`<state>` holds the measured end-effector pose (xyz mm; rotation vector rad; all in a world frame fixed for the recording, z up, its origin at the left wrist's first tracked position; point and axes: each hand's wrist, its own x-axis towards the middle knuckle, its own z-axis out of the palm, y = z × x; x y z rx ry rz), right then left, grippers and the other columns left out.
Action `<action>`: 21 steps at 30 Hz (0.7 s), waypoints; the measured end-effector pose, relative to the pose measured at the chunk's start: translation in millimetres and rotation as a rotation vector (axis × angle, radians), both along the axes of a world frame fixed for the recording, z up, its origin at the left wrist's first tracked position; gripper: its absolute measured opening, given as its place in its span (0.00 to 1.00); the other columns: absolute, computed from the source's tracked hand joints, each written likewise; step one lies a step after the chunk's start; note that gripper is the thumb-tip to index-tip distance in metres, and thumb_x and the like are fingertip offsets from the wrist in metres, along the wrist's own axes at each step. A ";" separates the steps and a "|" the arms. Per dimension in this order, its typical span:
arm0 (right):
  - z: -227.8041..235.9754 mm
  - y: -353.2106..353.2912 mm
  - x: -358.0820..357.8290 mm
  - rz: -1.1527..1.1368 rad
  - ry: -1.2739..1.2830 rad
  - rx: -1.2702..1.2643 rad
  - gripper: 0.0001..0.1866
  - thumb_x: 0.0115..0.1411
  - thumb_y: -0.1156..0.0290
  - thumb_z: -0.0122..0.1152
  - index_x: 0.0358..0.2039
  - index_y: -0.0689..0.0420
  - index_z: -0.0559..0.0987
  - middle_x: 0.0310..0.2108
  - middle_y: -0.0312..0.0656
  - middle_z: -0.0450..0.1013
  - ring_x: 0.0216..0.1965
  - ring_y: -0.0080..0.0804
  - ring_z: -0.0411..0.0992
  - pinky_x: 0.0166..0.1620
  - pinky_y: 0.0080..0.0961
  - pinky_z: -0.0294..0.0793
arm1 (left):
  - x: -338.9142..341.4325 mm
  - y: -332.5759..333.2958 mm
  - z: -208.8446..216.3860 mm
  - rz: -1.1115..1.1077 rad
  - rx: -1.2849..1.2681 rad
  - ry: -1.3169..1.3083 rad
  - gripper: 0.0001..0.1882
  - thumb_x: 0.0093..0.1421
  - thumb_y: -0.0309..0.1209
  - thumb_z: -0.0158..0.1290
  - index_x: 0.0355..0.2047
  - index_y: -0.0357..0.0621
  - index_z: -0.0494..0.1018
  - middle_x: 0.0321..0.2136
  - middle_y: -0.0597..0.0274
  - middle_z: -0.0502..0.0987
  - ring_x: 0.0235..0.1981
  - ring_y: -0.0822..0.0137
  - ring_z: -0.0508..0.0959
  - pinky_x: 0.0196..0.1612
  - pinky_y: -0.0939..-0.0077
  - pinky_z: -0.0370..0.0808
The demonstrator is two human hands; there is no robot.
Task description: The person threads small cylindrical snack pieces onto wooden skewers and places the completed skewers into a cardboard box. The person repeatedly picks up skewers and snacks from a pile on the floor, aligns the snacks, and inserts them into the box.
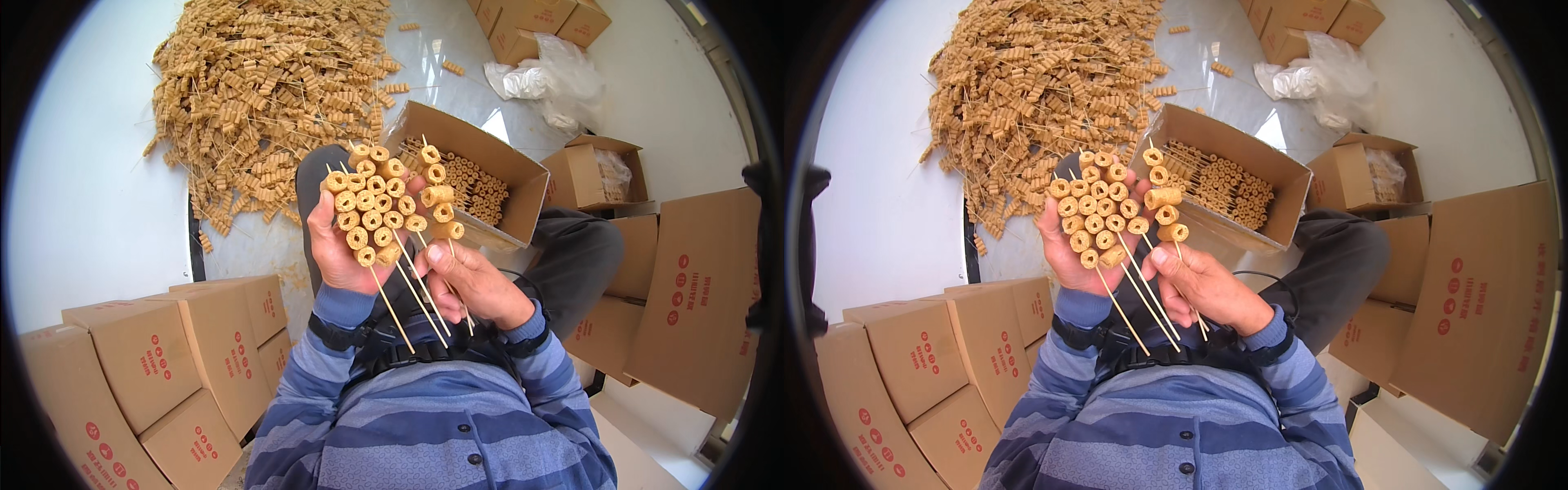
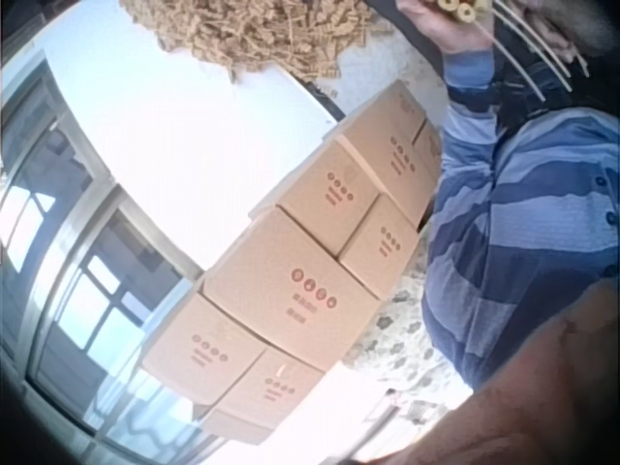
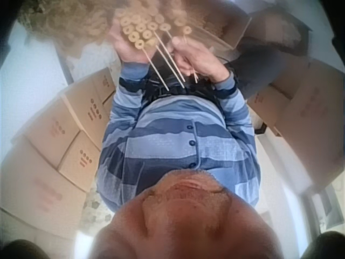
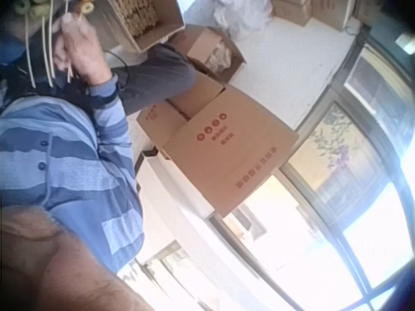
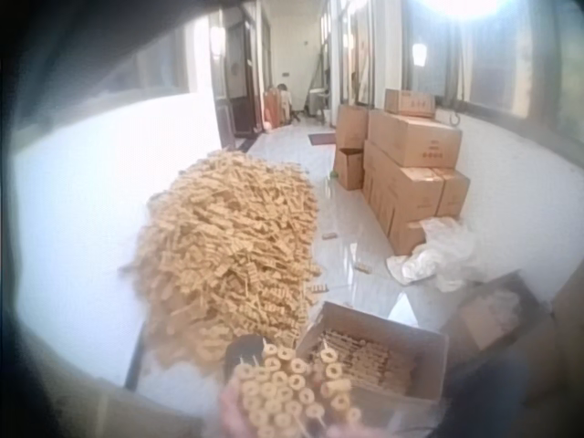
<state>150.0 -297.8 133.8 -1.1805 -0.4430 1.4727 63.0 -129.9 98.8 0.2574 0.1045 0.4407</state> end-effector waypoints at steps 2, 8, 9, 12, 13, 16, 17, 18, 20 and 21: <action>1.6 -1.1 5.3 0.117 -0.043 -0.046 0.25 0.77 0.49 0.34 0.44 0.59 0.71 0.15 0.33 0.64 0.15 0.21 0.66 0.21 0.18 0.68 | 0.6 1.3 -2.6 -0.026 0.022 -0.013 0.45 0.64 0.60 0.48 0.67 0.34 0.57 0.54 0.44 0.73 0.57 0.50 0.73 0.62 0.52 0.70; 2.4 1.1 25.7 0.208 -0.213 -0.050 0.31 0.76 0.44 0.32 0.45 0.59 0.74 0.18 0.35 0.71 0.19 0.23 0.71 0.27 0.20 0.74 | 3.3 -2.0 -5.6 -0.030 0.006 0.025 0.48 0.63 0.61 0.48 0.68 0.31 0.54 0.55 0.48 0.72 0.57 0.55 0.72 0.63 0.55 0.68; 2.2 1.5 30.9 0.274 -0.203 -0.029 0.31 0.76 0.44 0.31 0.45 0.60 0.74 0.17 0.35 0.70 0.18 0.23 0.71 0.27 0.20 0.73 | 3.9 -3.0 -5.5 -0.018 -0.002 0.052 0.48 0.63 0.61 0.48 0.68 0.31 0.54 0.55 0.48 0.72 0.57 0.55 0.72 0.63 0.55 0.67; 0.1 1.5 41.4 0.444 -0.186 -0.002 0.31 0.76 0.46 0.30 0.46 0.61 0.73 0.13 0.35 0.67 0.17 0.24 0.70 0.24 0.21 0.70 | 6.5 -5.2 -6.0 -0.018 0.056 0.051 0.50 0.63 0.63 0.46 0.68 0.30 0.53 0.60 0.45 0.68 0.61 0.50 0.70 0.64 0.52 0.67; -1.4 1.6 43.6 0.456 -0.104 -0.018 0.31 0.76 0.45 0.30 0.47 0.61 0.73 0.13 0.35 0.67 0.17 0.24 0.70 0.24 0.22 0.71 | 7.4 -5.8 -6.7 -0.015 0.048 0.056 0.50 0.63 0.63 0.46 0.68 0.30 0.53 0.62 0.44 0.66 0.62 0.48 0.69 0.64 0.51 0.66; -7.1 2.5 49.8 0.495 0.064 -0.030 0.31 0.76 0.45 0.31 0.48 0.62 0.72 0.14 0.35 0.68 0.17 0.26 0.71 0.24 0.23 0.72 | 9.4 -5.7 -10.3 -0.087 0.030 0.013 0.49 0.63 0.64 0.45 0.70 0.35 0.53 0.65 0.42 0.63 0.64 0.43 0.66 0.66 0.46 0.65; -9.1 3.2 51.7 0.515 0.086 -0.042 0.32 0.76 0.44 0.31 0.49 0.62 0.72 0.14 0.35 0.68 0.17 0.27 0.72 0.23 0.23 0.73 | 9.9 -5.2 -11.8 -0.113 0.036 0.010 0.49 0.63 0.64 0.45 0.70 0.37 0.53 0.65 0.42 0.63 0.65 0.42 0.65 0.66 0.44 0.65; -10.9 4.1 53.1 0.534 0.108 -0.053 0.32 0.75 0.44 0.32 0.50 0.62 0.72 0.14 0.35 0.68 0.17 0.27 0.73 0.23 0.23 0.74 | 10.8 -4.1 -13.3 -0.132 0.048 0.000 0.49 0.62 0.65 0.46 0.70 0.38 0.53 0.65 0.41 0.63 0.65 0.41 0.65 0.66 0.43 0.64; -14.1 7.2 54.7 0.559 0.112 -0.066 0.33 0.75 0.43 0.32 0.51 0.63 0.72 0.14 0.35 0.68 0.18 0.28 0.74 0.23 0.24 0.75 | 13.2 -0.7 -16.1 -0.173 0.039 -0.057 0.49 0.62 0.65 0.46 0.71 0.40 0.53 0.65 0.41 0.63 0.65 0.40 0.65 0.66 0.40 0.64; -15.5 9.2 54.8 0.573 0.114 -0.071 0.33 0.75 0.42 0.32 0.51 0.63 0.71 0.15 0.35 0.68 0.18 0.28 0.74 0.23 0.24 0.75 | 14.5 0.8 -17.3 -0.158 0.034 -0.061 0.48 0.62 0.64 0.46 0.70 0.40 0.53 0.64 0.42 0.64 0.64 0.40 0.66 0.65 0.40 0.65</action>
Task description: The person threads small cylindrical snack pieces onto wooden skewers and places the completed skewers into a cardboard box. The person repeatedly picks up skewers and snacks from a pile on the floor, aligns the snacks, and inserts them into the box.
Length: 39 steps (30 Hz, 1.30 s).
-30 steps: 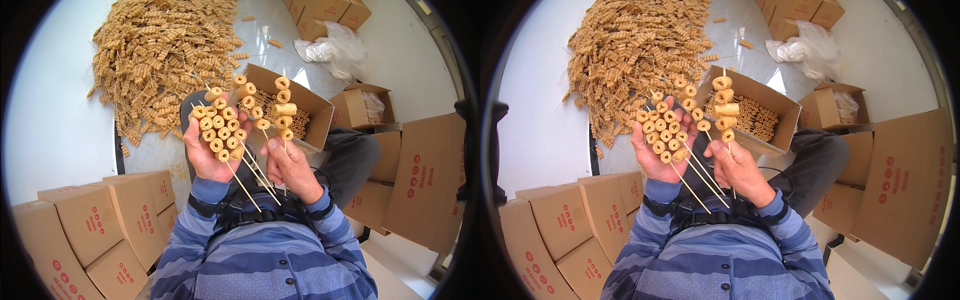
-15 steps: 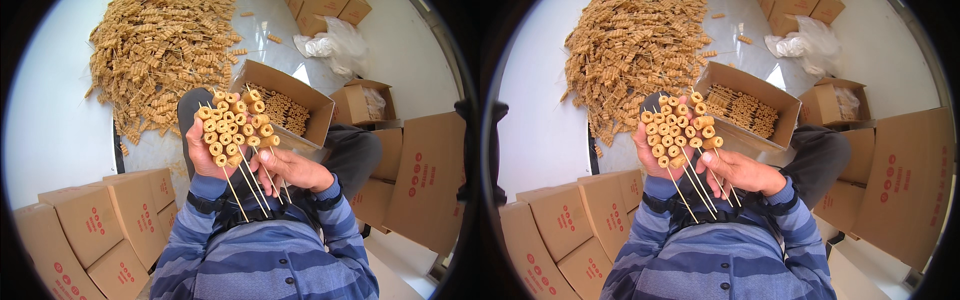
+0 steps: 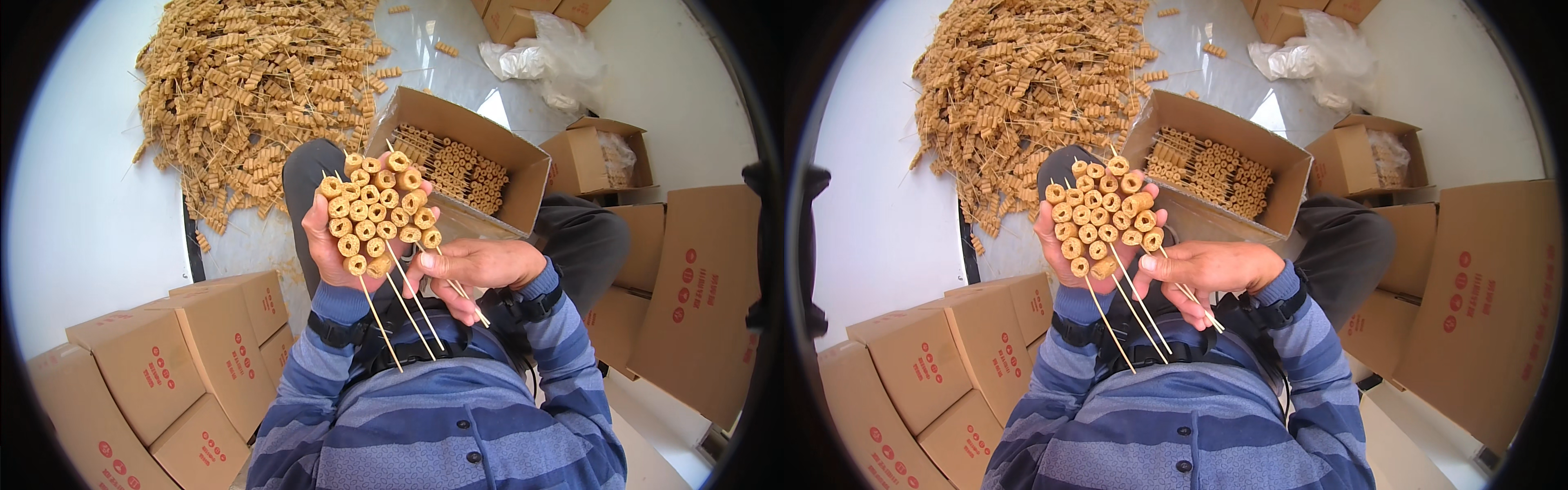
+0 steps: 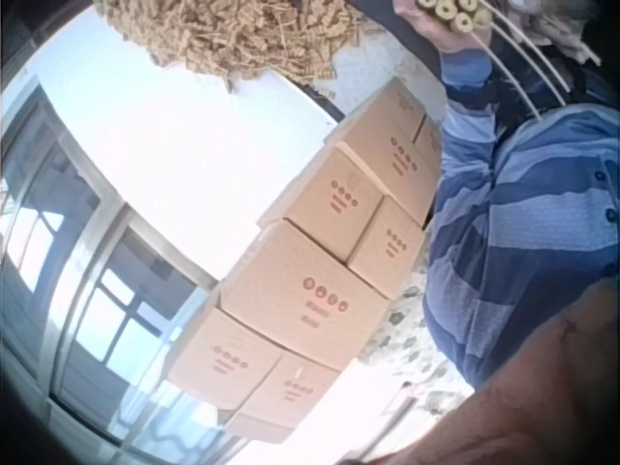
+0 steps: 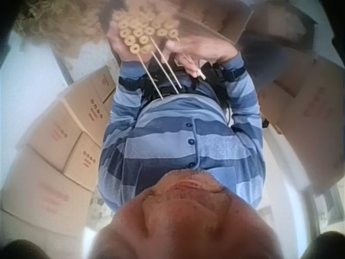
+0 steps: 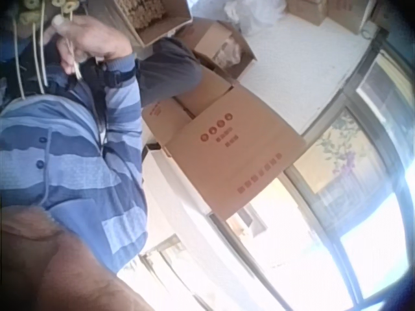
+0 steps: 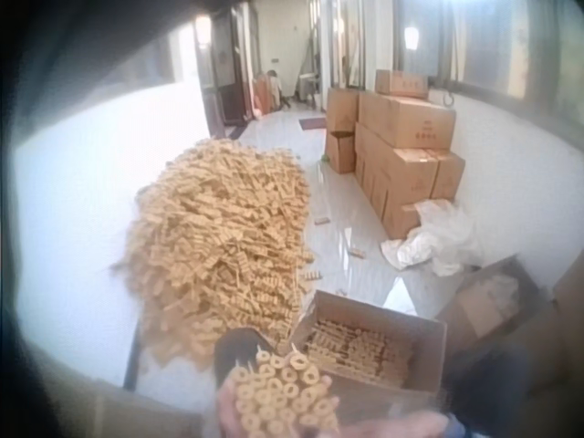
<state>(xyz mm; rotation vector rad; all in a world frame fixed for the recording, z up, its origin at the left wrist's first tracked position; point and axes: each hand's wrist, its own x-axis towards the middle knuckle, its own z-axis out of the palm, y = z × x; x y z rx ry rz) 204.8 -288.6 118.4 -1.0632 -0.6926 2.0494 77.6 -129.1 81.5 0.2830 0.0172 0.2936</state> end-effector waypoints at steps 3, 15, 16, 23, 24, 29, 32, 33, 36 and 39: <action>-2.1 5.2 0.7 0.009 -0.044 0.017 0.34 0.74 0.41 0.32 0.52 0.63 0.71 0.15 0.36 0.69 0.18 0.29 0.74 0.23 0.24 0.76 | 1.6 2.3 -0.9 0.039 -0.016 0.027 0.48 0.63 0.63 0.46 0.71 0.39 0.52 0.62 0.44 0.67 0.61 0.40 0.70 0.64 0.39 0.68; 9.7 14.9 5.8 -0.370 -0.458 0.160 0.45 0.64 0.43 0.62 0.66 0.67 0.60 0.55 0.57 0.70 0.58 0.41 0.70 0.59 0.37 0.72 | 7.8 23.5 -13.2 0.137 0.089 0.037 0.45 0.63 0.58 0.47 0.70 0.37 0.53 0.61 0.43 0.66 0.57 0.47 0.73 0.59 0.52 0.74; 14.4 15.8 6.6 -0.470 -0.510 0.209 0.48 0.62 0.43 0.64 0.68 0.65 0.55 0.59 0.57 0.66 0.61 0.43 0.67 0.61 0.38 0.70 | 8.2 23.1 -11.4 0.202 0.128 0.102 0.40 0.65 0.53 0.46 0.69 0.38 0.57 0.61 0.47 0.68 0.58 0.51 0.74 0.59 0.55 0.75; 12.1 51.4 -20.7 -0.593 -0.914 0.349 0.65 0.50 0.51 0.79 0.69 0.73 0.43 0.65 0.59 0.56 0.67 0.45 0.58 0.69 0.37 0.59 | 12.8 7.9 2.7 0.204 0.434 0.181 0.54 0.58 0.49 0.56 0.75 0.51 0.36 0.64 0.50 0.63 0.62 0.52 0.69 0.65 0.53 0.68; 8.4 54.5 -23.8 -0.648 -0.883 0.379 0.64 0.50 0.52 0.79 0.69 0.72 0.44 0.64 0.58 0.56 0.67 0.45 0.58 0.69 0.37 0.59 | 13.3 7.1 2.6 0.212 0.452 0.186 0.54 0.58 0.49 0.56 0.75 0.51 0.36 0.64 0.50 0.63 0.62 0.52 0.68 0.65 0.54 0.67; -0.3 55.8 -20.1 -0.733 -0.731 0.365 0.58 0.49 0.54 0.78 0.68 0.68 0.50 0.62 0.56 0.58 0.65 0.44 0.60 0.68 0.36 0.60 | 19.3 3.7 -1.2 0.235 0.416 0.181 0.54 0.57 0.48 0.56 0.75 0.51 0.36 0.64 0.52 0.61 0.63 0.54 0.67 0.66 0.56 0.66; -1.2 54.7 -13.5 -0.749 -0.804 0.446 0.56 0.49 0.55 0.79 0.67 0.66 0.52 0.61 0.55 0.60 0.64 0.43 0.61 0.67 0.36 0.61 | 27.1 -0.2 -0.8 0.255 0.384 0.162 0.55 0.56 0.47 0.57 0.75 0.51 0.35 0.66 0.53 0.59 0.65 0.54 0.65 0.68 0.56 0.63; -1.8 55.1 -12.0 -0.756 -0.852 0.449 0.56 0.48 0.56 0.79 0.66 0.66 0.53 0.60 0.54 0.60 0.64 0.43 0.62 0.67 0.36 0.61 | 30.4 -0.7 0.1 0.266 0.381 0.160 0.55 0.56 0.47 0.57 0.75 0.51 0.35 0.66 0.53 0.58 0.65 0.54 0.65 0.68 0.56 0.63; -3.7 56.6 -2.7 -0.785 -0.934 0.444 0.54 0.48 0.57 0.79 0.65 0.66 0.55 0.59 0.53 0.62 0.62 0.41 0.63 0.66 0.35 0.63 | 42.0 4.1 3.7 0.212 0.425 0.168 0.56 0.55 0.46 0.58 0.75 0.48 0.35 0.68 0.52 0.56 0.67 0.54 0.62 0.70 0.56 0.60; -2.7 51.0 29.3 -0.799 -0.978 0.411 0.51 0.48 0.59 0.78 0.64 0.67 0.57 0.57 0.52 0.64 0.60 0.38 0.65 0.64 0.33 0.64 | 62.7 28.3 3.3 0.044 0.537 0.156 0.57 0.55 0.46 0.59 0.74 0.40 0.34 0.68 0.49 0.55 0.68 0.53 0.61 0.70 0.57 0.59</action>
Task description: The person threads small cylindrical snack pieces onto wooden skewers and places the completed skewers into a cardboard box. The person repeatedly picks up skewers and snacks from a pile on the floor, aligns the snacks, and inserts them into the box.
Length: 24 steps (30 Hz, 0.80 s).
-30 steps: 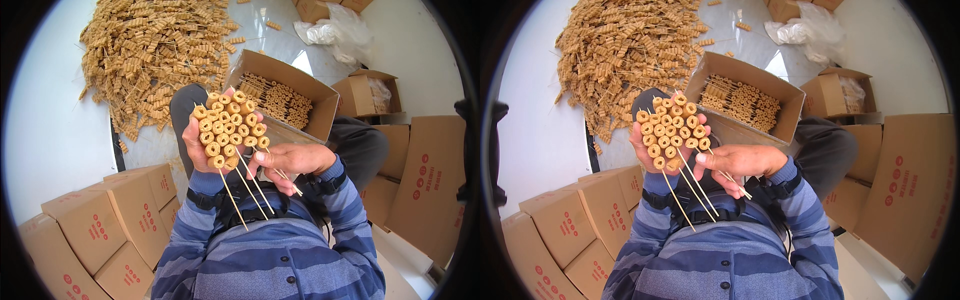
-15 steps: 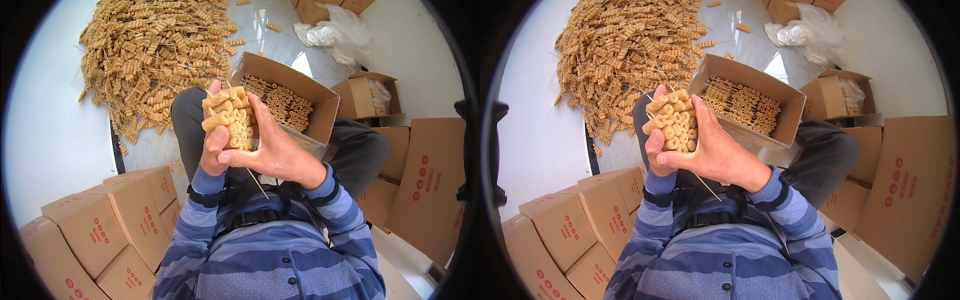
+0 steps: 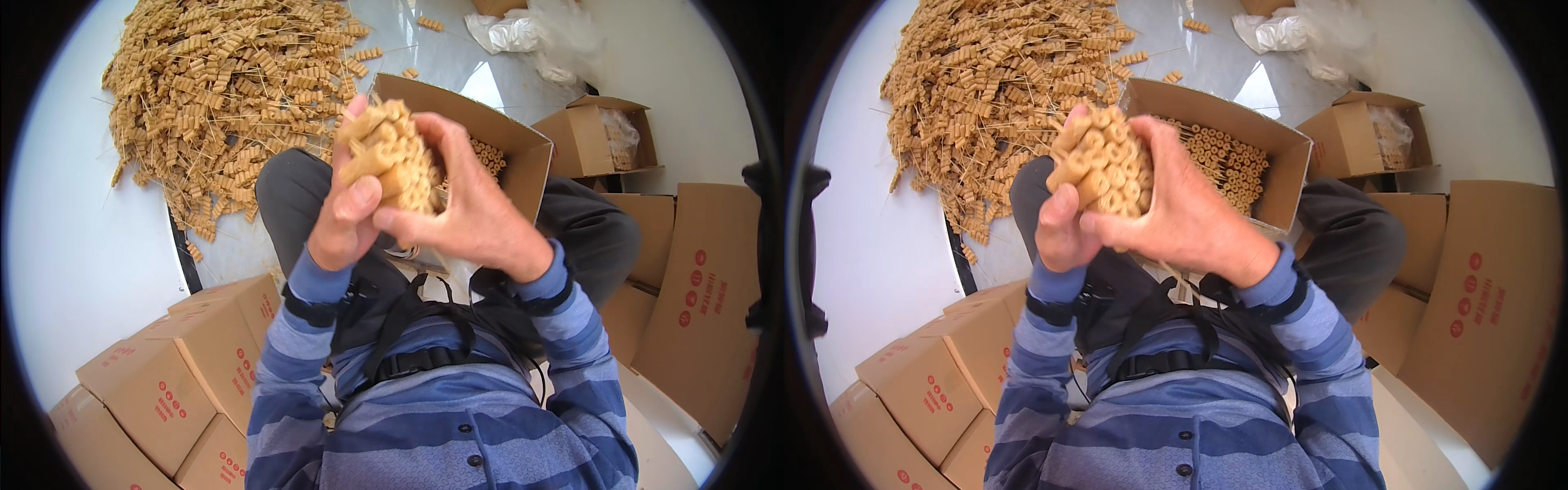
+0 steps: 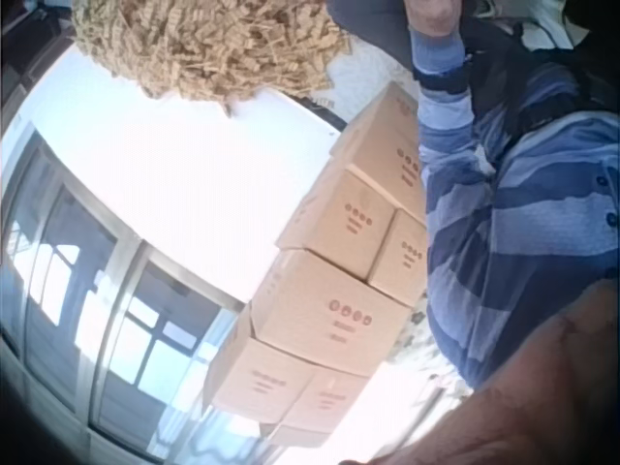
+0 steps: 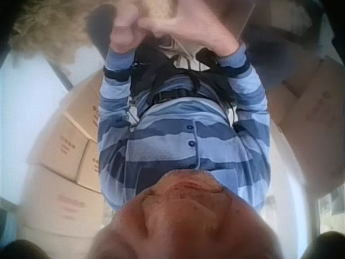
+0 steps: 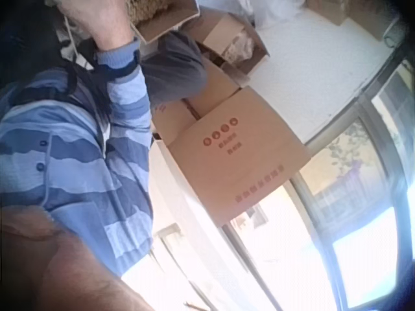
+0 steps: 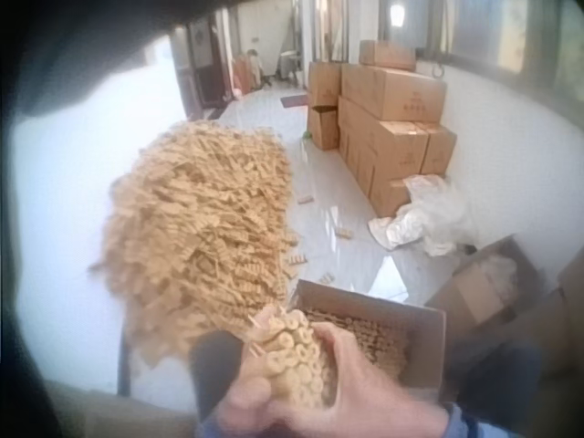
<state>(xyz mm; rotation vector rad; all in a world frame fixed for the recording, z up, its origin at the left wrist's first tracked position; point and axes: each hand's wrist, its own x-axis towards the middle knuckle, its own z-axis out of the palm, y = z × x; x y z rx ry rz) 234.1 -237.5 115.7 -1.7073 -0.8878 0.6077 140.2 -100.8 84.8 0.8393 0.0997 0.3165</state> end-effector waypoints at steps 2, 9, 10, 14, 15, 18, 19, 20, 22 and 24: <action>1.2 -5.8 32.1 -0.095 0.014 -0.048 0.50 0.50 0.58 0.77 0.63 0.69 0.58 0.57 0.51 0.64 0.59 0.37 0.66 0.62 0.31 0.67 | 22.9 24.3 -3.7 -0.015 0.234 0.014 0.52 0.58 0.46 0.57 0.72 0.37 0.41 0.69 0.48 0.54 0.70 0.52 0.58 0.71 0.57 0.57; -32.3 -14.4 120.8 -0.267 -0.081 -0.307 0.54 0.47 0.50 0.77 0.60 0.76 0.59 0.54 0.59 0.67 0.57 0.42 0.69 0.60 0.31 0.70 | 120.2 91.8 -61.1 -0.613 1.639 0.402 0.27 0.68 0.33 0.47 0.64 0.32 0.62 0.61 0.39 0.65 0.66 0.47 0.63 0.66 0.61 0.64; -40.9 -13.9 126.0 -0.257 -0.097 -0.318 0.55 0.47 0.49 0.77 0.61 0.76 0.58 0.54 0.60 0.67 0.58 0.43 0.68 0.61 0.32 0.69 | 133.7 88.7 -78.5 -0.737 1.711 0.474 0.25 0.67 0.32 0.47 0.61 0.32 0.64 0.60 0.38 0.66 0.64 0.45 0.65 0.65 0.62 0.66; -67.3 -16.0 143.8 -0.174 -0.069 -0.303 0.55 0.49 0.49 0.75 0.64 0.73 0.56 0.59 0.59 0.64 0.62 0.45 0.64 0.66 0.33 0.63 | 165.2 63.9 -146.9 -1.161 1.787 0.732 0.23 0.63 0.27 0.46 0.58 0.35 0.69 0.56 0.38 0.70 0.61 0.43 0.69 0.63 0.61 0.68; -73.1 -16.2 146.9 -0.167 -0.063 -0.338 0.55 0.49 0.49 0.75 0.64 0.73 0.56 0.58 0.60 0.64 0.62 0.45 0.65 0.66 0.34 0.63 | 170.3 59.2 -160.1 -1.250 1.795 0.727 0.23 0.62 0.27 0.46 0.58 0.36 0.70 0.56 0.38 0.71 0.61 0.43 0.68 0.63 0.60 0.68; -89.7 -15.3 154.0 -0.100 -0.059 -0.368 0.56 0.49 0.49 0.76 0.64 0.73 0.56 0.58 0.63 0.64 0.61 0.48 0.66 0.65 0.35 0.65 | 175.3 50.8 -185.8 -1.258 1.893 0.750 0.26 0.62 0.30 0.49 0.61 0.38 0.68 0.61 0.44 0.67 0.64 0.44 0.67 0.64 0.55 0.67; -95.4 -14.6 155.1 -0.087 -0.027 -0.411 0.56 0.49 0.49 0.76 0.63 0.73 0.56 0.58 0.63 0.64 0.61 0.48 0.66 0.65 0.35 0.65 | 175.4 50.0 -190.4 -1.234 1.939 0.776 0.28 0.62 0.32 0.51 0.62 0.39 0.67 0.64 0.47 0.64 0.65 0.45 0.66 0.64 0.52 0.68; -101.5 -12.9 154.9 -0.065 -0.016 -0.423 0.56 0.49 0.49 0.76 0.63 0.73 0.56 0.58 0.63 0.64 0.60 0.48 0.66 0.64 0.35 0.66 | 179.8 48.0 -194.5 -1.322 1.968 0.845 0.29 0.63 0.35 0.51 0.64 0.42 0.65 0.66 0.49 0.60 0.68 0.48 0.61 0.67 0.51 0.63; -112.1 -10.9 153.5 -0.037 0.022 -0.446 0.55 0.48 0.49 0.76 0.63 0.72 0.56 0.57 0.63 0.64 0.60 0.49 0.67 0.64 0.35 0.66 | 177.1 48.9 -198.1 -1.242 1.941 0.892 0.29 0.64 0.36 0.51 0.64 0.43 0.65 0.66 0.51 0.61 0.68 0.48 0.62 0.67 0.52 0.63; -120.3 -11.7 152.1 -0.025 0.009 -0.460 0.55 0.48 0.49 0.76 0.63 0.72 0.56 0.57 0.62 0.65 0.60 0.48 0.67 0.64 0.35 0.67 | 175.5 49.8 -200.3 -1.229 1.924 0.906 0.28 0.64 0.37 0.51 0.64 0.44 0.66 0.66 0.53 0.61 0.68 0.48 0.62 0.67 0.52 0.63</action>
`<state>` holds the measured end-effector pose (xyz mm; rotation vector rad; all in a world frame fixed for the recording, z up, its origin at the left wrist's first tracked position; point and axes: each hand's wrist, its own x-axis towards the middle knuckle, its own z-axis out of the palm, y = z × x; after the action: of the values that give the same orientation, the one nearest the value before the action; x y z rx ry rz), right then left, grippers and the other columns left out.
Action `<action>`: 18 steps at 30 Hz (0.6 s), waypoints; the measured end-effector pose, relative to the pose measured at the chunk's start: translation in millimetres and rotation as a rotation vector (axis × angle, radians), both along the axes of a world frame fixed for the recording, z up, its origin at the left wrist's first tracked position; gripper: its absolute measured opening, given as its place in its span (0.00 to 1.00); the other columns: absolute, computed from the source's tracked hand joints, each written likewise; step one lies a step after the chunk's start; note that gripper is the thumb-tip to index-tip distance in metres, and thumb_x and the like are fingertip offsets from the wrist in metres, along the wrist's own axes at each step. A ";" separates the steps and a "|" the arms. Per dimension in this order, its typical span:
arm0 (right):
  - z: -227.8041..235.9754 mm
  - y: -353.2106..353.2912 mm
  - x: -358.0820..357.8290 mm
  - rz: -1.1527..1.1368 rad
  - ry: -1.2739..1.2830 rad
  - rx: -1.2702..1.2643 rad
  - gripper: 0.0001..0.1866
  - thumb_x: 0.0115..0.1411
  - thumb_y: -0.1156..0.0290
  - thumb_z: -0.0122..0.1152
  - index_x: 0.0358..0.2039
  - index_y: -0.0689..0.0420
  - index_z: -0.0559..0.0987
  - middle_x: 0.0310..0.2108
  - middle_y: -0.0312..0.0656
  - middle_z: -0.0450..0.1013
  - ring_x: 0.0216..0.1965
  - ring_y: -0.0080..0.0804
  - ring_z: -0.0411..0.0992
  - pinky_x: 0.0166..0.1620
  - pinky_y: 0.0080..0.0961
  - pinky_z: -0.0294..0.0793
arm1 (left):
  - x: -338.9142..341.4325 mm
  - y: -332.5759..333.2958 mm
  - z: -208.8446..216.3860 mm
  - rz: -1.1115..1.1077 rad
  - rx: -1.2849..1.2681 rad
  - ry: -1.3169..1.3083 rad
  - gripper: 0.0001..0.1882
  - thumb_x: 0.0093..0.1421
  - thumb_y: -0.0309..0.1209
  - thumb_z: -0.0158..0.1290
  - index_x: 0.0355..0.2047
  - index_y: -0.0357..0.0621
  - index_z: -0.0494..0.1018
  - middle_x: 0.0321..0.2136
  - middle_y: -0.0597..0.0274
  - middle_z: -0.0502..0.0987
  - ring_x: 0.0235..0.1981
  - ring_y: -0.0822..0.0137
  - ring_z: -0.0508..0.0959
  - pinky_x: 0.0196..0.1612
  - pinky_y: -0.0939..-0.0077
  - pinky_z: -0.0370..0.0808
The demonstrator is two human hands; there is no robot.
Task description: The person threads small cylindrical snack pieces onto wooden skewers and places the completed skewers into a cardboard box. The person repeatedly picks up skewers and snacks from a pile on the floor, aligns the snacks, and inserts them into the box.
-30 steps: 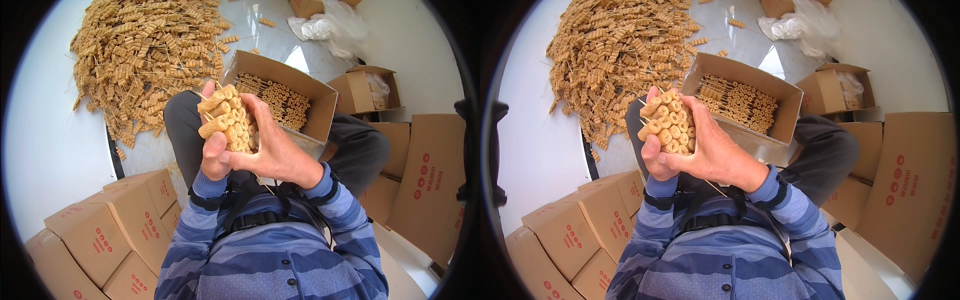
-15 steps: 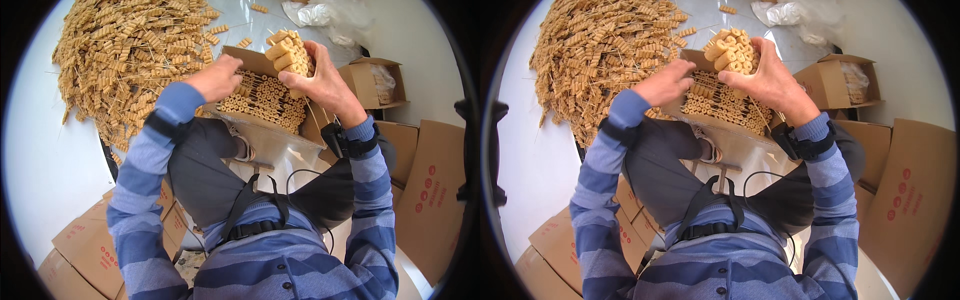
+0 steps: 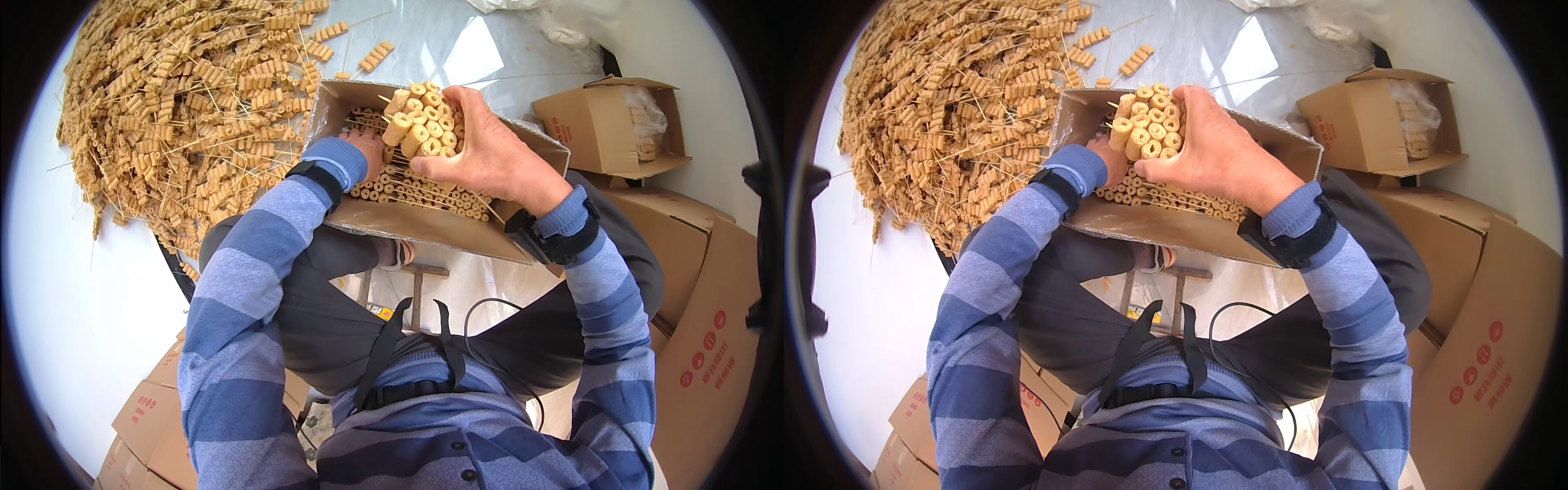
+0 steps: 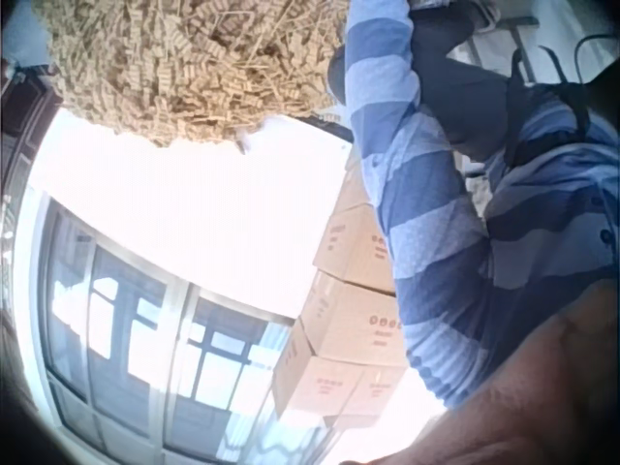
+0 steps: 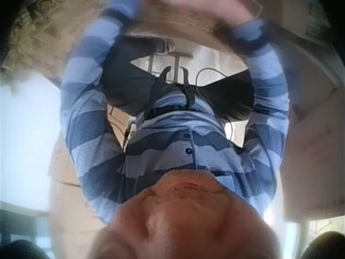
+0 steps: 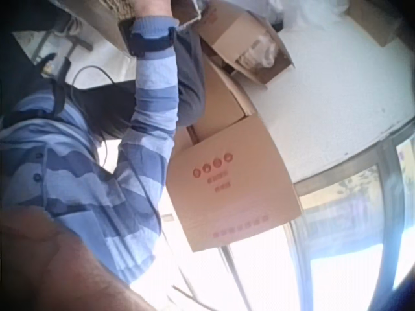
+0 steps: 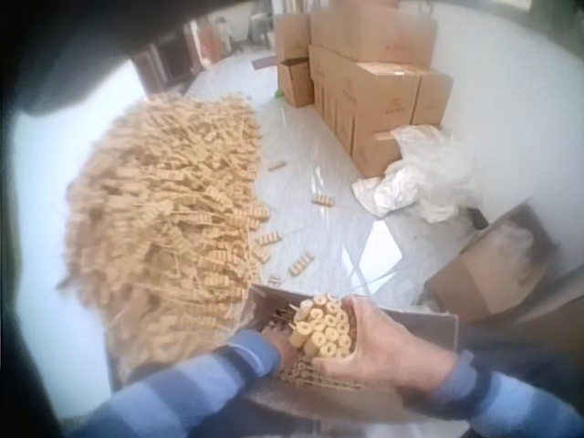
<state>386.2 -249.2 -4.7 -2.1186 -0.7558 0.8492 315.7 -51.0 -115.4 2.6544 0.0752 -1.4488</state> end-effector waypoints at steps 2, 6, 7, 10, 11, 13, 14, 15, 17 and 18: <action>-6.4 -2.4 -1.8 0.035 -0.026 0.021 0.54 0.47 0.51 0.76 0.62 0.71 0.57 0.56 0.61 0.65 0.59 0.49 0.67 0.63 0.35 0.67 | -1.2 0.3 -1.1 -0.031 -0.015 0.031 0.28 0.64 0.37 0.50 0.65 0.47 0.66 0.66 0.55 0.61 0.68 0.48 0.62 0.67 0.52 0.63; -21.8 0.7 -14.5 0.022 -0.306 -0.009 0.46 0.45 0.56 0.75 0.58 0.68 0.63 0.50 0.58 0.70 0.53 0.55 0.70 0.58 0.42 0.70 | -3.9 -1.0 1.3 -0.013 0.013 0.058 0.29 0.63 0.36 0.50 0.65 0.50 0.65 0.67 0.54 0.60 0.68 0.48 0.62 0.67 0.51 0.62; -25.4 1.3 -15.7 0.037 -0.388 -0.003 0.47 0.45 0.56 0.75 0.59 0.68 0.63 0.51 0.57 0.70 0.54 0.54 0.69 0.58 0.42 0.69 | -4.4 -1.3 2.7 0.007 0.023 0.073 0.31 0.62 0.35 0.50 0.66 0.48 0.64 0.68 0.52 0.59 0.68 0.47 0.61 0.68 0.51 0.61; -34.5 1.4 -18.5 0.076 -0.545 -0.066 0.48 0.45 0.56 0.75 0.60 0.66 0.62 0.54 0.56 0.68 0.56 0.51 0.67 0.60 0.42 0.66 | -4.8 -1.1 4.8 -0.047 0.054 0.035 0.32 0.61 0.35 0.49 0.67 0.49 0.63 0.69 0.51 0.58 0.68 0.47 0.61 0.68 0.49 0.60; -37.1 1.2 -19.1 0.079 -0.567 -0.075 0.48 0.44 0.57 0.75 0.61 0.65 0.62 0.54 0.56 0.67 0.57 0.50 0.66 0.60 0.42 0.65 | -4.8 -0.7 4.0 -0.093 0.058 0.022 0.31 0.61 0.35 0.49 0.67 0.51 0.63 0.69 0.51 0.58 0.68 0.47 0.61 0.68 0.48 0.60; -42.3 1.6 -20.1 0.093 -0.610 -0.085 0.49 0.44 0.57 0.75 0.62 0.65 0.61 0.56 0.55 0.66 0.57 0.49 0.65 0.61 0.41 0.64 | -3.7 1.8 -0.5 -0.055 0.027 0.061 0.31 0.61 0.36 0.49 0.67 0.53 0.64 0.69 0.51 0.58 0.68 0.47 0.60 0.68 0.48 0.60; -44.8 1.5 -21.1 0.102 -0.631 -0.088 0.49 0.44 0.57 0.75 0.62 0.65 0.61 0.56 0.54 0.66 0.58 0.49 0.65 0.61 0.41 0.63 | -3.2 2.8 -3.9 -0.043 0.010 0.075 0.31 0.61 0.36 0.49 0.67 0.54 0.64 0.69 0.51 0.58 0.68 0.47 0.60 0.68 0.48 0.60; -47.6 1.7 -22.0 0.108 -0.668 -0.077 0.49 0.44 0.57 0.76 0.62 0.64 0.61 0.57 0.54 0.65 0.58 0.49 0.65 0.61 0.41 0.63 | -3.4 4.0 -7.6 -0.060 0.001 0.096 0.31 0.62 0.36 0.49 0.67 0.53 0.64 0.68 0.51 0.59 0.68 0.47 0.61 0.68 0.49 0.60; -55.3 5.1 -25.8 0.121 -0.689 -0.097 0.49 0.44 0.58 0.76 0.63 0.64 0.61 0.57 0.53 0.65 0.58 0.48 0.65 0.62 0.42 0.62 | -5.5 5.7 -14.2 -0.109 -0.001 0.112 0.31 0.62 0.37 0.49 0.67 0.53 0.63 0.68 0.51 0.59 0.68 0.47 0.62 0.67 0.50 0.61; -59.8 7.9 -28.0 0.136 -0.708 -0.113 0.50 0.44 0.58 0.76 0.63 0.63 0.61 0.57 0.53 0.64 0.58 0.48 0.65 0.62 0.42 0.62 | -7.8 5.1 -16.0 -0.150 0.004 0.113 0.32 0.62 0.37 0.48 0.68 0.53 0.61 0.67 0.51 0.61 0.67 0.47 0.63 0.67 0.52 0.63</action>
<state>358.2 -241.3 -64.5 -2.5099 -1.2373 0.1807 307.9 -46.0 -131.4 2.6291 -0.1135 -1.6447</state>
